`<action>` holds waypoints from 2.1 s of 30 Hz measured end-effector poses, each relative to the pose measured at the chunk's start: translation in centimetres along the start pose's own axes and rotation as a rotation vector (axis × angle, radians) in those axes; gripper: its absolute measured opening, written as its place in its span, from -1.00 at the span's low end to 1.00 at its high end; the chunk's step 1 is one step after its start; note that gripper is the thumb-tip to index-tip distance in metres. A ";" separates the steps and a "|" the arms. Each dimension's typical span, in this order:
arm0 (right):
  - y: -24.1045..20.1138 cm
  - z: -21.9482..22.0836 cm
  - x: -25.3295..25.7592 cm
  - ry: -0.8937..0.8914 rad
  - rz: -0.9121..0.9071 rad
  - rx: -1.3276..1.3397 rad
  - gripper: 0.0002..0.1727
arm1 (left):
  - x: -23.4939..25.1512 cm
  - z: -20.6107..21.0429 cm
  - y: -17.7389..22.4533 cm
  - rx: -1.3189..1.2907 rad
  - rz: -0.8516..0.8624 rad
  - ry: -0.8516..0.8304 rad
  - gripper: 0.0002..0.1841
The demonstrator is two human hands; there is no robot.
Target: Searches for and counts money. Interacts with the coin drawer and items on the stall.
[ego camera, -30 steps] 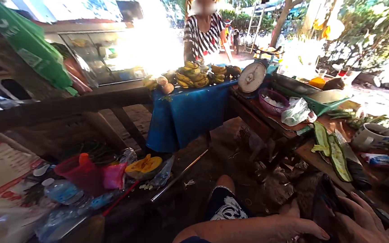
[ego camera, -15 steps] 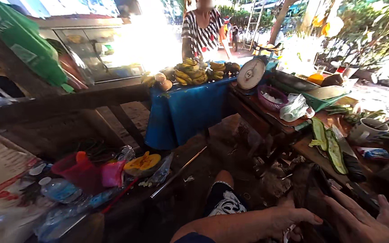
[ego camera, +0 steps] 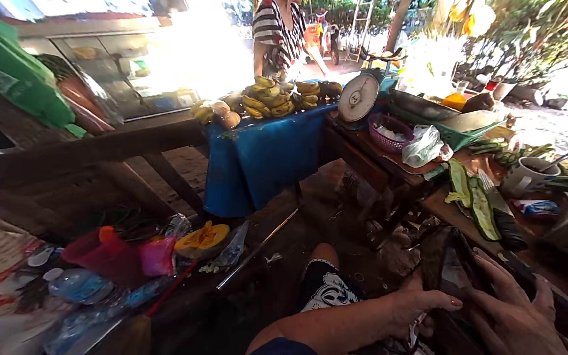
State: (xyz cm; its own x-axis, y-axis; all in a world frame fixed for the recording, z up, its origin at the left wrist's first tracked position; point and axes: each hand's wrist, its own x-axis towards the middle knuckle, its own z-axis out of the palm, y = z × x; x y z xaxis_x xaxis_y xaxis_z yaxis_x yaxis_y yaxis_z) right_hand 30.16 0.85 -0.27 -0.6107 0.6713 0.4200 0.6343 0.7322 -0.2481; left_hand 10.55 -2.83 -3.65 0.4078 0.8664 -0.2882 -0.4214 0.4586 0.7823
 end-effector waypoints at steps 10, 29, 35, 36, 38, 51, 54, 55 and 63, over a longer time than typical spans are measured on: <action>-0.5 -0.3 0.0 0.080 0.206 0.634 -0.79 | 0.2 0.4 0.5 0.050 -0.038 0.056 0.02; -0.3 0.0 -0.1 0.088 0.172 0.645 -0.79 | 0.2 0.5 0.7 0.056 -0.047 0.095 0.03; -0.2 0.1 -0.1 0.095 0.137 0.645 -0.79 | 0.1 0.5 0.8 0.077 -0.053 0.110 0.07; -0.2 0.1 -0.1 0.095 0.131 0.648 -0.79 | 0.1 0.6 0.8 0.084 -0.054 0.114 0.07; -0.1 0.3 -0.1 0.094 0.122 0.654 -0.79 | 0.1 0.5 0.8 0.090 -0.058 0.114 0.06; 0.0 0.1 -0.2 0.147 0.065 0.593 -0.82 | 0.2 0.5 0.8 0.067 -0.048 0.107 0.05; -0.3 -0.2 -0.3 0.200 0.047 0.602 -0.83 | 0.2 0.3 0.8 0.062 -0.035 0.114 0.04; -0.2 -0.1 -0.5 0.218 0.041 0.585 -0.82 | 0.3 0.4 0.8 0.059 -0.027 0.111 0.02; 0.1 1.0 -0.2 0.270 -0.049 0.442 -0.78 | -0.3 0.6 1.3 0.021 0.017 0.155 -0.23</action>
State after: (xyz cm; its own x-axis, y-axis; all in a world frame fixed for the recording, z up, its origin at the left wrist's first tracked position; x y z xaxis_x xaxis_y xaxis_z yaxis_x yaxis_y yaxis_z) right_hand 29.85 0.86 -1.26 -0.4533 0.6244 0.6361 0.3117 0.7796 -0.5432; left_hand 10.39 -2.67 -2.23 0.2703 0.8947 -0.3556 -0.4091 0.4411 0.7988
